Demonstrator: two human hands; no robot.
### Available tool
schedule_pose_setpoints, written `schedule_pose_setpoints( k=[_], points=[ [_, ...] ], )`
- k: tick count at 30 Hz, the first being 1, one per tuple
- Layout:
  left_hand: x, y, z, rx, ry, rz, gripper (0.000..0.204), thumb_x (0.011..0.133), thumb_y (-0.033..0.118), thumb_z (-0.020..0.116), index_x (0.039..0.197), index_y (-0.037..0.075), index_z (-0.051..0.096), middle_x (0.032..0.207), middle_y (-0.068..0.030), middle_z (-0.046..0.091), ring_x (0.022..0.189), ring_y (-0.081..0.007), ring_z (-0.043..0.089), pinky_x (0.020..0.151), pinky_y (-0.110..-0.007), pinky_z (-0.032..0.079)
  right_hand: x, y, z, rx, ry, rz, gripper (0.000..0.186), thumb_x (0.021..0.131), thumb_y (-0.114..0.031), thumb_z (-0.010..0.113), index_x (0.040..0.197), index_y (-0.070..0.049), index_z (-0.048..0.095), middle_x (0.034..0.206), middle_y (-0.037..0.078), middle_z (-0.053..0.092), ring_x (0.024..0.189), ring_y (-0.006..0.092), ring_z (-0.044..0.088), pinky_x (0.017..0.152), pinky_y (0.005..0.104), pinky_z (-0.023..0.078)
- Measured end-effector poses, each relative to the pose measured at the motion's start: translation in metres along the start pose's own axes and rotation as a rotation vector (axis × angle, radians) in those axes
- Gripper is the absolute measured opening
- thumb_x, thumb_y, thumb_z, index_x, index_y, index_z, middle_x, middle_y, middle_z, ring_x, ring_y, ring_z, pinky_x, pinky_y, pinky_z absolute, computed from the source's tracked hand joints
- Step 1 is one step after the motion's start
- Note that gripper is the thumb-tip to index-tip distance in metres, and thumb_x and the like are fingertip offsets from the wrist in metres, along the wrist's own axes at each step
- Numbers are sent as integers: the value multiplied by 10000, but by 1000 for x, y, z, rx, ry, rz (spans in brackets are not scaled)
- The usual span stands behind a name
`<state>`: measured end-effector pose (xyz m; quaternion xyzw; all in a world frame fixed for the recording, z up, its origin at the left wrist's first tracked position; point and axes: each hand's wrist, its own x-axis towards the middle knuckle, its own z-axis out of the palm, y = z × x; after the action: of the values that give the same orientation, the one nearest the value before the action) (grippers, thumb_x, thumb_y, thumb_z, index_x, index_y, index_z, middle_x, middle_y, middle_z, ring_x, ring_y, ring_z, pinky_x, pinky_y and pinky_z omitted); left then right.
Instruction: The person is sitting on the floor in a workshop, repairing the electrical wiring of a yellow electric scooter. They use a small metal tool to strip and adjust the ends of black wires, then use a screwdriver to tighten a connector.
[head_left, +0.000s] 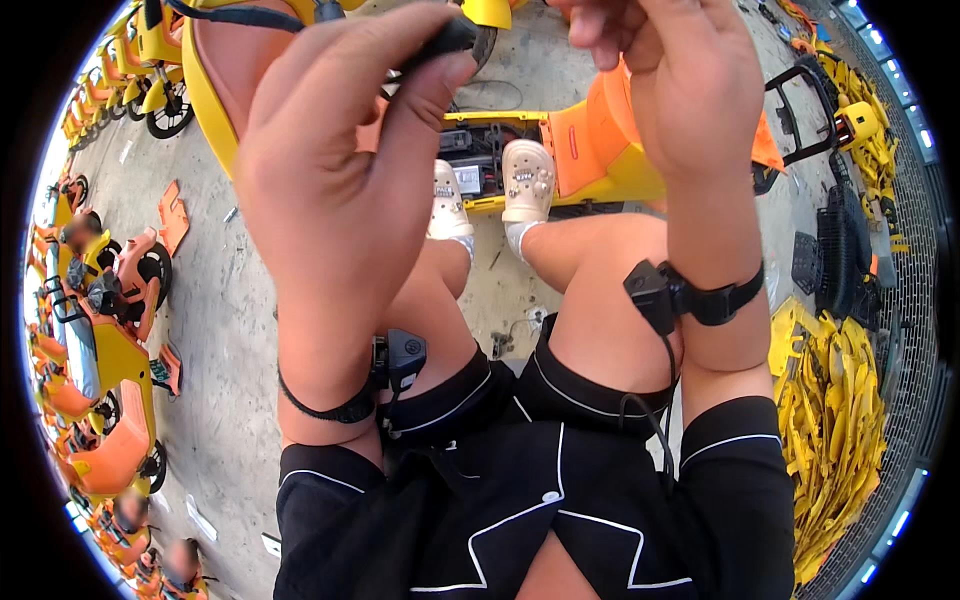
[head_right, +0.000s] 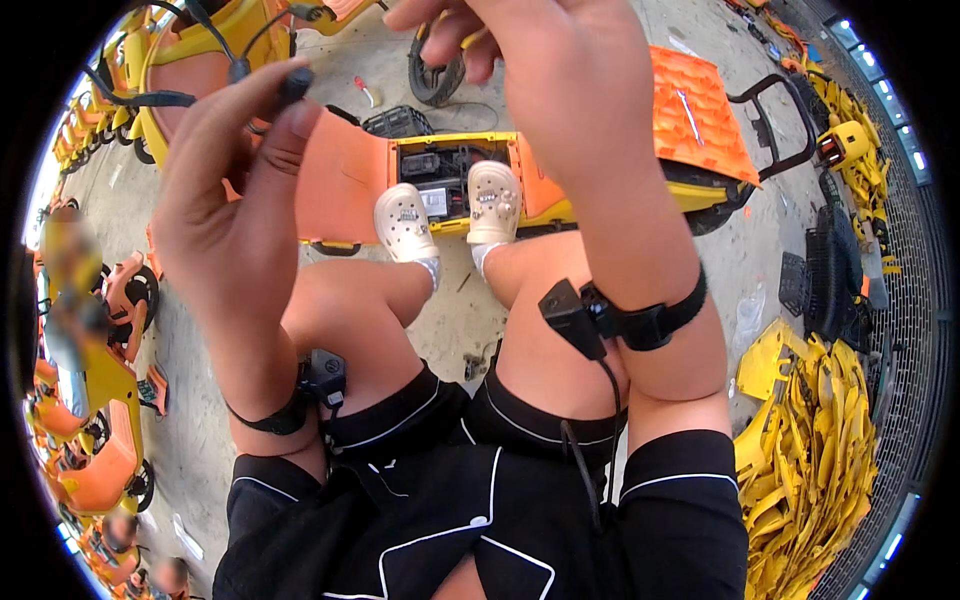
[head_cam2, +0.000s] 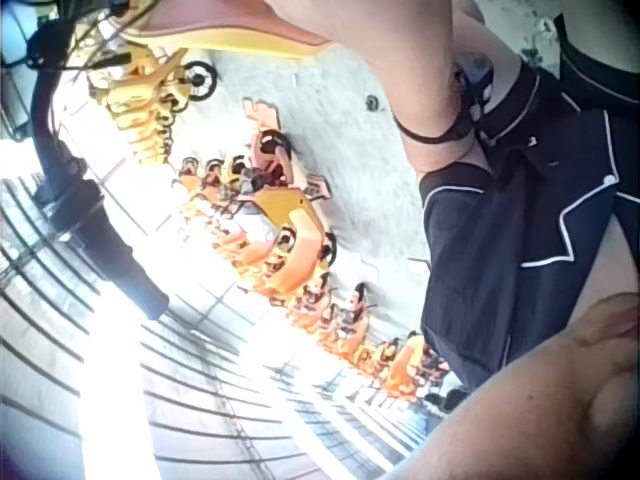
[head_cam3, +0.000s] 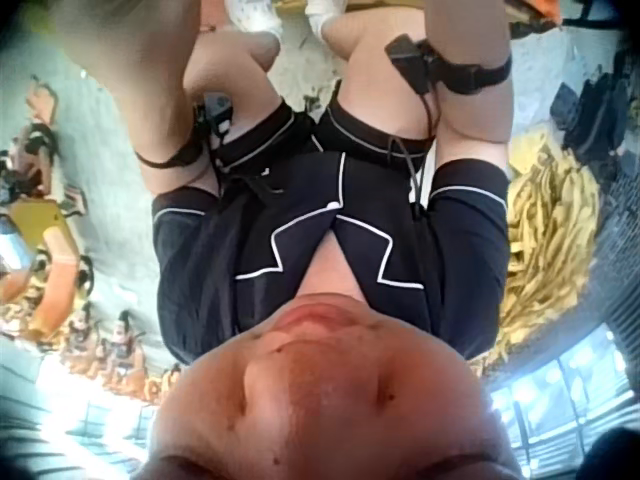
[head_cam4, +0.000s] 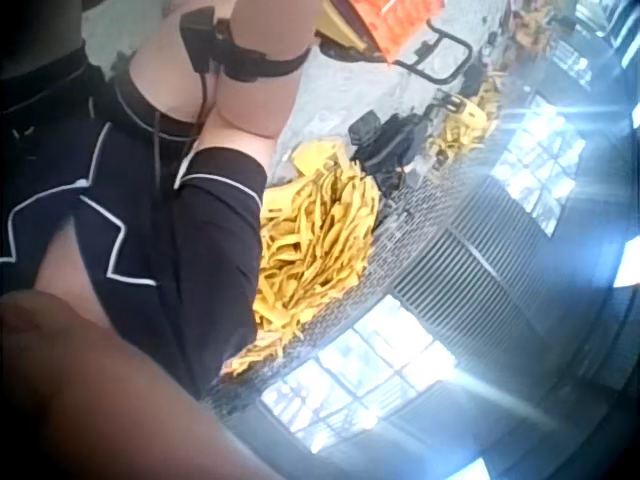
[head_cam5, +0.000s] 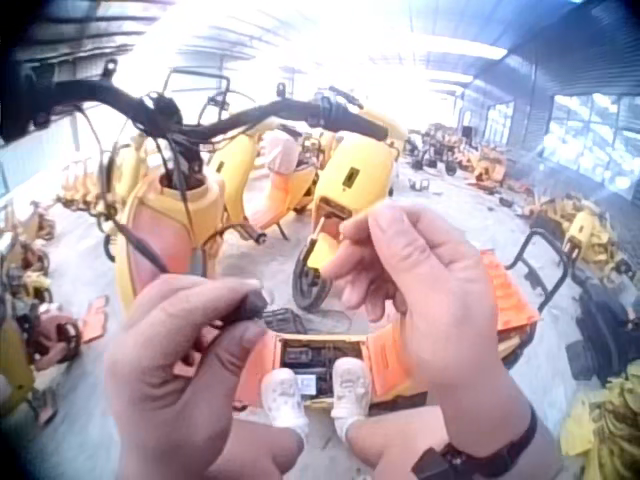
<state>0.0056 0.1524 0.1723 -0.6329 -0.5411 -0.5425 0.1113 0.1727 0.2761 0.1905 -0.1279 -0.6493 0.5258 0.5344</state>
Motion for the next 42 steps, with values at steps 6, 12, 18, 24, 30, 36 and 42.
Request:
schedule_pose_setpoints(
  k=[6,12,18,24,30,36,42],
  points=[
    [1,9,-5,-152,-37,-131,232,921,91,727,1147,41,719,934,6,683,750,-46,537,677,-190,435,-3,-16,1,-168,-18,8,301,1051,-256,528,1046,16,656,898,84,714,730,89,617,631,198,464],
    [-1,8,-18,-240,-45,-112,225,956,97,685,1167,19,683,958,-16,663,800,-52,546,704,-194,437,-24,-67,-32,-77,119,-125,302,1050,-264,515,1130,7,621,992,128,708,797,139,642,696,246,510],
    [-5,19,-22,-435,59,-146,192,990,63,612,1165,-16,604,969,-35,620,841,-74,555,746,-218,459,-60,-126,-69,-82,154,-163,343,1059,-289,476,1131,20,605,1075,159,676,892,165,624,761,285,483],
    [-3,19,-21,-599,116,-208,179,1022,90,562,1177,3,551,1016,-47,612,878,-92,565,800,-233,475,-87,-163,-52,-185,270,-91,312,1052,-280,506,1121,4,616,1046,106,678,885,126,615,763,271,479],
    [-6,2,-10,-583,89,-222,172,1033,102,538,1178,10,540,1032,-58,615,852,-96,566,784,-238,485,-74,-172,-20,-656,111,223,287,1015,-275,573,1020,-3,663,927,39,690,837,107,630,745,277,506],
    [1,-10,-9,-682,107,-228,168,1004,72,571,1144,-21,560,983,-54,617,850,-103,586,775,-240,485,-56,-110,-28,-1119,-165,402,270,904,-240,599,953,4,704,906,128,718,869,207,679,803,339,526],
    [5,-26,-7,-600,58,-180,193,1002,109,605,1145,-21,601,1011,-101,686,823,-127,638,786,-261,530,-94,94,-119,-832,-367,831,310,918,-281,565,1011,-19,702,929,70,725,840,182,687,753,341,542]
  ],
)
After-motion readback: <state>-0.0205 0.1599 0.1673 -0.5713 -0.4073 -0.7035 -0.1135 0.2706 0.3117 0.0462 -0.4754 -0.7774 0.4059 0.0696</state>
